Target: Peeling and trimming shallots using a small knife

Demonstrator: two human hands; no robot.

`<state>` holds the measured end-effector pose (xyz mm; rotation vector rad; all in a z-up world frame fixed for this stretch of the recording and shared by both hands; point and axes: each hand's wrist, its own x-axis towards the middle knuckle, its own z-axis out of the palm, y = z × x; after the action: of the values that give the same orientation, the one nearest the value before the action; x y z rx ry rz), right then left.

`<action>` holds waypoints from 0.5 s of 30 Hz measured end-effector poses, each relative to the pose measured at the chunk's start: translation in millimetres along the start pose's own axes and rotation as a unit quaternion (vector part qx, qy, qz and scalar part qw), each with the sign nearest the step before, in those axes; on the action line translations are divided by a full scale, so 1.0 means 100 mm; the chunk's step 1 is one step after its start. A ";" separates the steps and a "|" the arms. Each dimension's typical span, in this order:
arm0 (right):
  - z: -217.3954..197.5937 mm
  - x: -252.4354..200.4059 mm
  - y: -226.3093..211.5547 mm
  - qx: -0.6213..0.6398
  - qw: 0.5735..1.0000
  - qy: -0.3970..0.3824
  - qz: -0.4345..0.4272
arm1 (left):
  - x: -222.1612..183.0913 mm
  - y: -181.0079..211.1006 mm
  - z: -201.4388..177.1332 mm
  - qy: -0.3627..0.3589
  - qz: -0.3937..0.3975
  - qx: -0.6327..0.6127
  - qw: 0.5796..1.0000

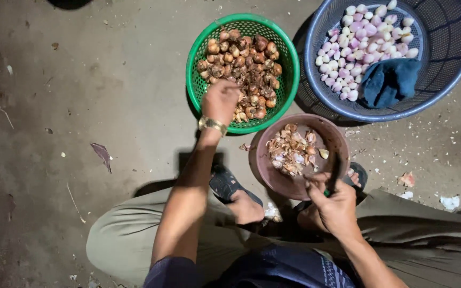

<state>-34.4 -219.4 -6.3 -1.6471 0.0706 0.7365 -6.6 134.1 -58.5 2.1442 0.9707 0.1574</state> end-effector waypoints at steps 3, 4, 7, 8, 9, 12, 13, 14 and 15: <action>0.03 0.10 0.00 -0.085 0.994 -0.051 0.048 | -0.14 -0.10 0.26 -0.108 0.000 0.083 0.991; 0.07 0.10 -0.10 -0.087 0.994 -0.052 0.048 | -0.13 -0.08 0.32 -0.107 0.000 0.081 0.991; 0.11 0.09 -0.21 -0.067 0.994 -0.065 0.055 | -0.10 -0.17 0.69 -0.101 0.083 0.174 0.976; 0.09 0.09 -0.13 -0.070 0.996 -0.038 0.026 | -0.07 -0.29 0.92 -0.078 0.175 0.175 0.966; 0.08 0.08 -0.05 -0.072 0.997 -0.010 -0.002 | -0.04 -0.41 1.15 -0.057 0.266 0.175 0.946; 0.07 0.11 -0.02 -0.095 0.995 0.010 0.001 | -0.01 -0.23 1.30 -0.108 0.204 0.272 0.934; 0.13 0.11 -0.11 -0.096 0.995 0.012 -0.001 | 0.09 -0.55 1.62 -0.107 0.206 0.270 0.934; 0.19 0.12 -0.21 -0.144 0.989 0.027 0.028 | 0.20 -0.87 1.95 -0.040 0.240 0.297 0.923; 0.25 0.12 -0.30 -0.191 0.979 0.042 0.057 | 0.29 -1.20 2.28 0.027 0.272 0.323 0.906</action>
<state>-22.3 -185.7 12.7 -2.0551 0.0897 0.8021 32.6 68.6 -306.3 3.0083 0.4481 0.1817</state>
